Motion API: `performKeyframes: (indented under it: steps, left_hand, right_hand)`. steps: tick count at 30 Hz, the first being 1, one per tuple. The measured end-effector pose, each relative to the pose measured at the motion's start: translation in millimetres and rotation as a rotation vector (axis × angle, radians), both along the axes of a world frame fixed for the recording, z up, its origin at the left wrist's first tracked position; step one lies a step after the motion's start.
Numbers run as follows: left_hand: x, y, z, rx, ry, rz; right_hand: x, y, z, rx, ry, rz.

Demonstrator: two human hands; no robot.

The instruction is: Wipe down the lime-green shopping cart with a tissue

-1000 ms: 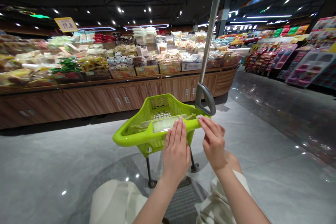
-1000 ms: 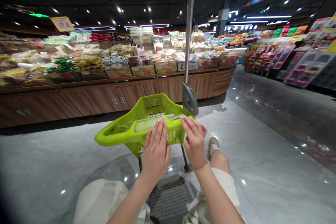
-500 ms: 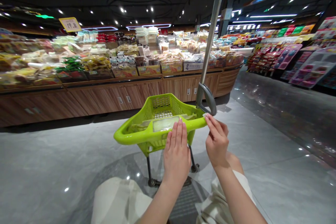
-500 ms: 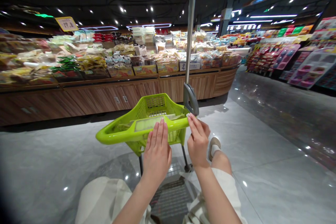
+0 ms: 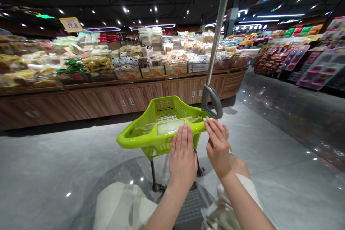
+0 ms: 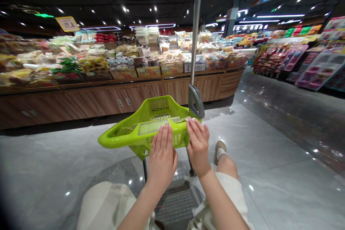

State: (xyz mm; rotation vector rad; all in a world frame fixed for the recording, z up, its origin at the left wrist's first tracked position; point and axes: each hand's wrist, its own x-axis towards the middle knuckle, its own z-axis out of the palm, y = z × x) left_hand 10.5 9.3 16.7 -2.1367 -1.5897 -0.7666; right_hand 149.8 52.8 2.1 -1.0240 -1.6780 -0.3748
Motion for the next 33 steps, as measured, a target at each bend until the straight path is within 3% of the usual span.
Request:
performKeyframes:
  steps: [3,5,12,18,23,26,33]
  left_hand:
    - [1,1,-0.9,0.002,-0.003,0.005]
    - [0,1,-1.1,0.002,-0.005,0.001]
    - [1,0,0.9,-0.011,-0.004,-0.019]
    - [1,1,-0.6,-0.002,0.007,0.0]
    - [-1,-1,0.5,-0.012,0.001,-0.02]
    - [1,-1,0.8,-0.013,-0.009,-0.019]
    - [1,0,-1.1,0.014,-0.002,-0.01]
  right_hand:
    - [-11,-2,0.3,0.0,-0.096,0.181]
    - [-10,-1,-0.5,0.01,-0.102,0.224]
    - [-1,4,-3.0,0.005,0.124,0.059]
    - [-12,-7,-1.3,-0.039,-0.067,0.271]
    - [10,5,-4.7,0.003,0.105,0.087]
    - [4,6,-3.9,0.022,0.15,0.055]
    - [-27,-9,1.2,-0.042,0.006,0.269]
